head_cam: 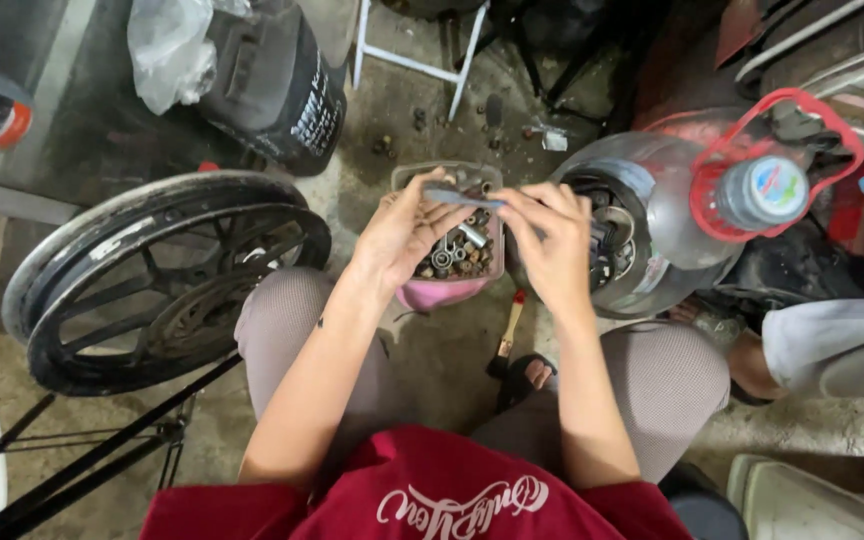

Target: Cleaning and sorting small motorcycle engine parts like bolts and nuts from a container using a brush and a screwdriver.

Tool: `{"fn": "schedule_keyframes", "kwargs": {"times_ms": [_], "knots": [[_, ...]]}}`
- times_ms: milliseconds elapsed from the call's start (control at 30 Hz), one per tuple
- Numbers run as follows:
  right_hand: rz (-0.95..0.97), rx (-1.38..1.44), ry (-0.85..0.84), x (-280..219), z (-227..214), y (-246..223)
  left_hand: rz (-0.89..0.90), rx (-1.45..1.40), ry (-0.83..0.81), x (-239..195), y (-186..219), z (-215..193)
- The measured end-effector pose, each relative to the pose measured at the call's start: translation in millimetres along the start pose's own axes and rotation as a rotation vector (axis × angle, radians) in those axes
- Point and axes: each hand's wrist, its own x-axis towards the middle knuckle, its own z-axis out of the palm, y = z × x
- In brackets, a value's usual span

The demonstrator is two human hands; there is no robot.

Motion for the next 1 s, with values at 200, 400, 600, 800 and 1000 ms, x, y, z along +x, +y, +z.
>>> {"fn": "schedule_keyframes", "kwargs": {"times_ms": [200, 400, 600, 800, 1000], "knots": [[0.011, -0.158, 0.039, 1.2, -15.2, -3.8, 0.018, -0.057, -0.049, 4.9, -5.7, -9.7], [-0.019, -0.142, -0.011, 4.1, -14.6, -2.9, 0.112, 0.068, 0.036, 10.9, -6.2, -17.3], [0.070, 0.010, 0.151, 3.4, -39.8, 10.6, 0.377, 1.324, 0.068, 49.0, -38.0, -60.1], [0.125, 0.075, 0.126, 5.1, -35.0, 0.7, 0.291, 1.804, 0.094, 36.0, -23.4, -35.6], [0.344, 0.097, 0.181, 11.9, -34.1, -18.2, 0.247, 1.858, -0.209, 23.8, 88.4, 38.7]]}}
